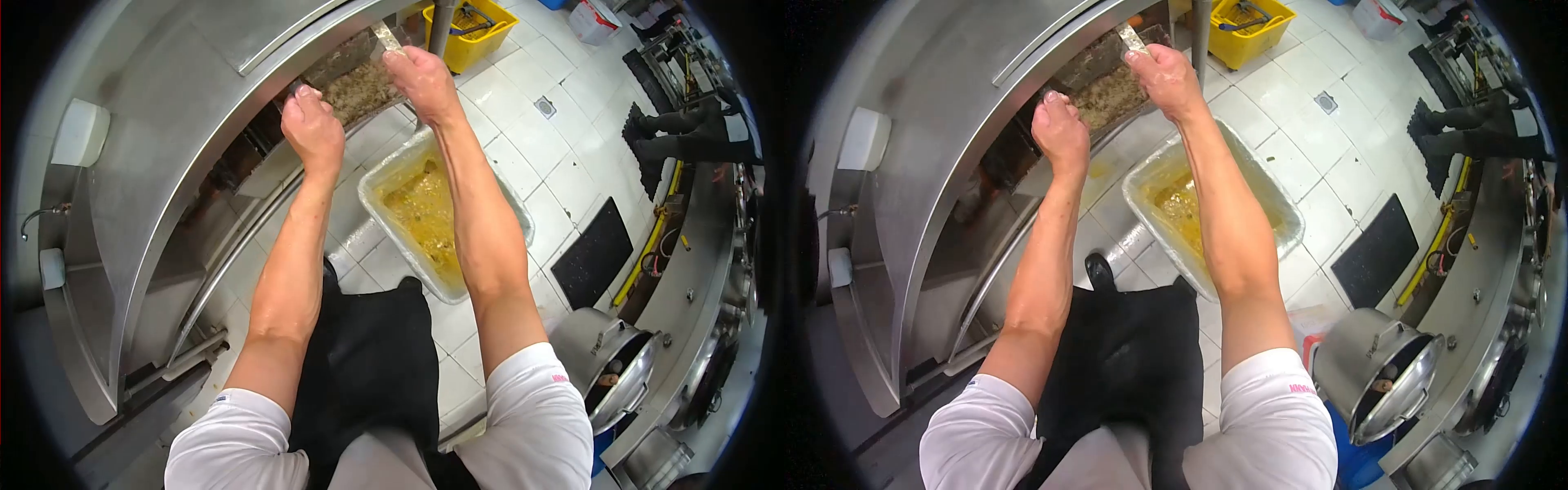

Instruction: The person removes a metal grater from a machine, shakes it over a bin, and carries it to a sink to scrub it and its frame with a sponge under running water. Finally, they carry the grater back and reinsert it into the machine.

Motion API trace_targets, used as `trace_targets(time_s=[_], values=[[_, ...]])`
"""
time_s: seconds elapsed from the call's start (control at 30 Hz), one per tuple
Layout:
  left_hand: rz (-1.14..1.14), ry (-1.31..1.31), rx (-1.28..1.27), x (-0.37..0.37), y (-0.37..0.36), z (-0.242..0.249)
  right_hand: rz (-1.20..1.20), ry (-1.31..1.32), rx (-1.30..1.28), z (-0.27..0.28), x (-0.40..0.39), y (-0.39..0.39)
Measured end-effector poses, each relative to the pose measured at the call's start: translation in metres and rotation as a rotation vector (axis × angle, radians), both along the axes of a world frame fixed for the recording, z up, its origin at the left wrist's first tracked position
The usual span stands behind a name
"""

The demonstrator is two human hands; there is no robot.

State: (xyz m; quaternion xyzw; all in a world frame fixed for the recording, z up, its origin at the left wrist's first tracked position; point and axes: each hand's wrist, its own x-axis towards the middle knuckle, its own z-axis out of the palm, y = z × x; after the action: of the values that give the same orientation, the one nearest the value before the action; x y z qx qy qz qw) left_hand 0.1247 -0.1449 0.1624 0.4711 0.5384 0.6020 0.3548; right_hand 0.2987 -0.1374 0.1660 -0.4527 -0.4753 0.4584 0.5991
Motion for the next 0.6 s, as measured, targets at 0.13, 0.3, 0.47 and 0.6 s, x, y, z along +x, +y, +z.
trace_targets(time_s=[0.13, 0.3, 0.47, 0.6], values=[[-0.040, -0.021, -0.065, 0.014, -0.028, 0.010, -0.056, -0.089, -0.096, 0.011, 0.013, -0.037], [-0.186, -0.225, -0.274, 0.023, -0.077, 0.030, -0.195, -0.038, -0.212, 0.013, 0.014, -0.103], [-0.361, -0.187, -0.319, 0.025, -0.110, 0.033, -0.343, 0.156, -0.314, 0.032, 0.009, -0.171], [-0.515, 0.020, -0.365, 0.031, -0.117, 0.035, -0.455, 0.326, -0.346, 0.029, 0.004, -0.208]])
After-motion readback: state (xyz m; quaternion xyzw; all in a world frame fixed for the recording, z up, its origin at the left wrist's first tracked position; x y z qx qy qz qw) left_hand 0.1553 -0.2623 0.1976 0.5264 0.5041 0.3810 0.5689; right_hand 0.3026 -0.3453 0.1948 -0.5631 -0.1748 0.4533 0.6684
